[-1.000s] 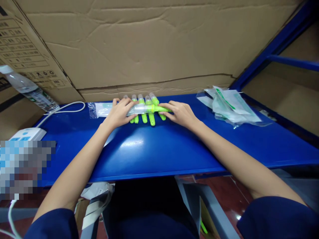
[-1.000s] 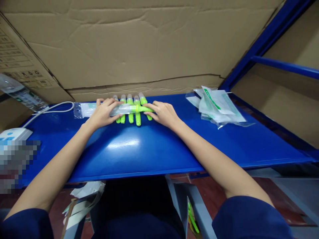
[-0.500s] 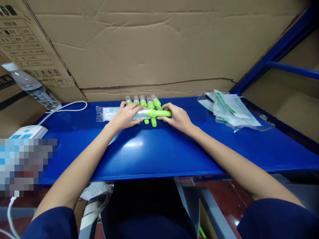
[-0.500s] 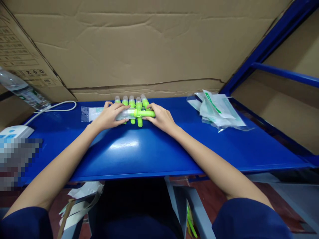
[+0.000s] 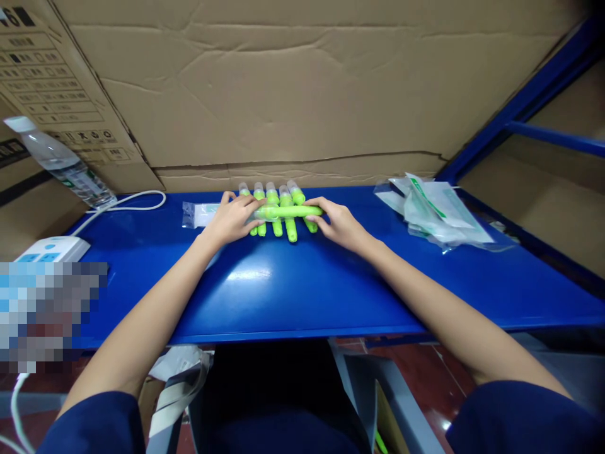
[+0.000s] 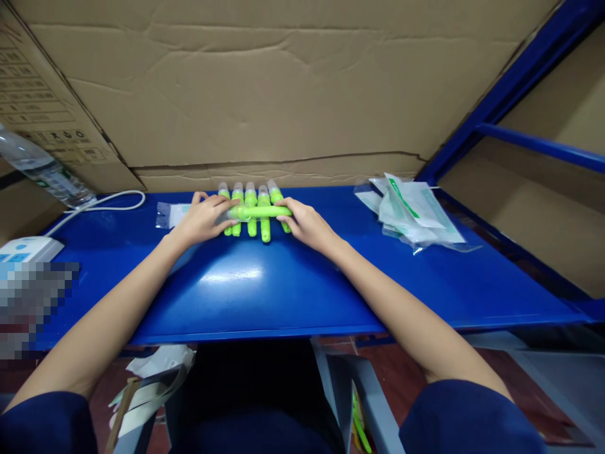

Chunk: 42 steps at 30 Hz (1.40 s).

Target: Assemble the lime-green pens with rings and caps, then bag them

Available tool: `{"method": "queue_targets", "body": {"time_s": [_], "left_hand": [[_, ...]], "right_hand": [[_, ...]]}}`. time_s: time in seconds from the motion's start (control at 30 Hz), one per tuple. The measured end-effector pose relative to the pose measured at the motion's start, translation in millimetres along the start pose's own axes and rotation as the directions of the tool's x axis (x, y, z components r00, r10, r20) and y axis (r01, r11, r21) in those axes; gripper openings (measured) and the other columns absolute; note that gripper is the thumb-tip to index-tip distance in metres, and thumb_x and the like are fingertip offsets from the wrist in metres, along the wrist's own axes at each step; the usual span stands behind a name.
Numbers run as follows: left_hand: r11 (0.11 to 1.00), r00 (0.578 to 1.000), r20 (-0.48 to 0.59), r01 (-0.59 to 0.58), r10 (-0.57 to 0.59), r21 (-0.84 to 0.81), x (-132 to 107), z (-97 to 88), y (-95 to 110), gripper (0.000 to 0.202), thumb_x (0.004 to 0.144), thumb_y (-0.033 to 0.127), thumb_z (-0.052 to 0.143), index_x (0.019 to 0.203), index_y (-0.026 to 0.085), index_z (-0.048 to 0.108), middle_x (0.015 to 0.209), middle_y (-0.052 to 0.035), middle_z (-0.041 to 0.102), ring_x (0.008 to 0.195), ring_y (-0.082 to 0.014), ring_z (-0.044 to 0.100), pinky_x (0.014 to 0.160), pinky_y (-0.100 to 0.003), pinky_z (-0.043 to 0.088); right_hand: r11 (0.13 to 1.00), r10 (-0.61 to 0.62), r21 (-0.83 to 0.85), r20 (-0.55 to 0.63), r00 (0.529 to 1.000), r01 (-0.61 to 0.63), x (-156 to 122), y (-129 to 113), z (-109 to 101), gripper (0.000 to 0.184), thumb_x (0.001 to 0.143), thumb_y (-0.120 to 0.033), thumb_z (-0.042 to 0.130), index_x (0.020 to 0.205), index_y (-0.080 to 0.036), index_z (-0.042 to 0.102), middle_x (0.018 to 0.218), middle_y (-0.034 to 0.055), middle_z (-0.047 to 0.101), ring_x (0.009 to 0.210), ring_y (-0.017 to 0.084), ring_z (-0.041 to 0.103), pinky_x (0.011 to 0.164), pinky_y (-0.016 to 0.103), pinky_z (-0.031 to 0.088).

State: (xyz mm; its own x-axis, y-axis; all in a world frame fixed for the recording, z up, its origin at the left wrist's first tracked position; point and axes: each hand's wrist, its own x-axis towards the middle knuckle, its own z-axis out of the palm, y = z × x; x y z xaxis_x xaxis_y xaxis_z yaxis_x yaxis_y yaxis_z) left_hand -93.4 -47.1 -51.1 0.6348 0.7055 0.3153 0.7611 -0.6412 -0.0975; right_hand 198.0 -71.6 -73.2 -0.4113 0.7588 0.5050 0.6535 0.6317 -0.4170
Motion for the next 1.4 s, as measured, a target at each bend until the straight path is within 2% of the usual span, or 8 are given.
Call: {"method": "queue_targets", "body": {"time_s": [0.17, 0.33, 0.47, 0.6, 0.83, 1.0, 1.27, 1.4], "left_hand": [[0.995, 0.995, -0.022, -0.095, 0.094, -0.039, 2.2, 0.0, 10.5, 0.051, 0.097, 0.042, 0.058, 0.143, 0.019, 0.056, 0.131, -0.0159, 0.067, 0.12, -0.033, 0.063, 0.101, -0.047, 0.034], [0.983, 0.983, -0.044, -0.178, 0.176, -0.035, 3.1, 0.1, 24.8, 0.047, 0.1, 0.039, 0.055, 0.142, 0.019, 0.057, 0.13, -0.0154, 0.068, 0.118, -0.0308, 0.064, 0.099, -0.043, 0.034], [0.971, 0.97, -0.05, -0.237, 0.236, -0.012, 2.7, 3.7, 32.5, 0.043, 0.102, 0.038, 0.053, 0.139, 0.017, 0.058, 0.126, -0.0156, 0.07, 0.113, -0.0296, 0.066, 0.095, -0.042, 0.035], [0.964, 0.963, -0.061, -0.265, 0.264, -0.01, 2.4, 5.6, 34.9, 0.042, 0.103, 0.04, 0.05, 0.138, 0.017, 0.059, 0.124, -0.015, 0.071, 0.112, -0.0285, 0.066, 0.095, -0.041, 0.035], [0.98, 0.981, -0.049, -0.191, 0.189, -0.048, 2.9, 1.9, 27.4, 0.045, 0.102, 0.043, 0.052, 0.14, 0.018, 0.058, 0.129, -0.0146, 0.069, 0.116, -0.0298, 0.065, 0.095, -0.041, 0.034], [0.981, 0.984, -0.044, -0.173, 0.17, -0.086, 3.1, 2.2, 23.9, 0.046, 0.103, 0.043, 0.05, 0.14, 0.018, 0.058, 0.128, -0.0148, 0.07, 0.117, -0.0296, 0.064, 0.098, -0.042, 0.035], [0.983, 0.988, 0.042, -0.145, 0.151, -0.116, 1.0, 2.6, 28.3, 0.054, 0.101, 0.048, 0.051, 0.147, 0.019, 0.052, 0.136, -0.0158, 0.065, 0.124, -0.0311, 0.061, 0.101, -0.045, 0.035], [0.982, 0.984, 0.086, -0.142, 0.153, -0.126, 0.4, 2.3, 29.9, 0.062, 0.1, 0.055, 0.048, 0.151, 0.019, 0.047, 0.141, -0.0171, 0.061, 0.128, -0.0329, 0.058, 0.104, -0.047, 0.035]], "right_hand": [[0.961, -0.214, -0.198, -0.096, 0.972, 0.192, -2.4, -7.9, 3.8, 0.028, 0.099, -0.034, 0.056, 0.119, -0.021, 0.069, 0.114, 0.0141, 0.066, 0.106, 0.028, 0.064, 0.092, 0.043, 0.054], [0.94, -0.286, -0.217, -0.079, 0.955, 0.263, -6.7, -20.3, 15.9, 0.025, 0.1, -0.035, 0.056, 0.114, -0.017, 0.065, 0.105, 0.013, 0.065, 0.092, 0.024, 0.064, 0.078, 0.036, 0.055], [0.934, -0.277, -0.264, -0.105, 0.955, 0.241, -8.0, -25.0, 25.2, 0.027, 0.1, -0.043, 0.056, 0.096, -0.017, 0.06, 0.091, 0.0111, 0.065, 0.08, 0.024, 0.061, 0.072, 0.036, 0.05], [0.934, -0.23, -0.306, -0.125, 0.965, 0.183, -7.7, -26.2, 28.1, 0.032, 0.099, -0.049, 0.056, 0.087, -0.019, 0.058, 0.088, 0.0112, 0.065, 0.083, 0.025, 0.061, 0.073, 0.036, 0.046], [0.968, -0.17, -0.211, -0.159, 0.973, 0.135, -4.6, -18.6, 18.0, 0.024, 0.095, -0.043, 0.064, 0.092, -0.019, 0.067, 0.119, 0.0153, 0.066, 0.109, 0.03, 0.062, 0.086, 0.042, 0.043], [0.987, -0.129, -0.123, -0.232, 0.964, 0.102, -3.8, -12.3, 19.3, 0.023, 0.096, -0.035, 0.06, 0.082, -0.019, 0.07, 0.116, 0.0124, 0.066, 0.097, 0.026, 0.064, 0.087, 0.043, 0.044], [0.991, -0.13, 0.006, -0.129, 0.983, 0.132, -4.7, -21.9, 22.2, 0.037, 0.102, -0.036, 0.045, 0.084, -0.02, 0.072, 0.128, 0.013, 0.063, 0.106, 0.025, 0.063, 0.096, 0.047, 0.046], [0.999, -0.03, 0.014, -0.248, 0.968, 0.034, -1.1, -18.1, 15.2, 0.032, 0.101, -0.035, 0.044, 0.092, -0.017, 0.069, 0.108, 0.0143, 0.067, 0.1, 0.024, 0.064, 0.089, 0.039, 0.05]]}}
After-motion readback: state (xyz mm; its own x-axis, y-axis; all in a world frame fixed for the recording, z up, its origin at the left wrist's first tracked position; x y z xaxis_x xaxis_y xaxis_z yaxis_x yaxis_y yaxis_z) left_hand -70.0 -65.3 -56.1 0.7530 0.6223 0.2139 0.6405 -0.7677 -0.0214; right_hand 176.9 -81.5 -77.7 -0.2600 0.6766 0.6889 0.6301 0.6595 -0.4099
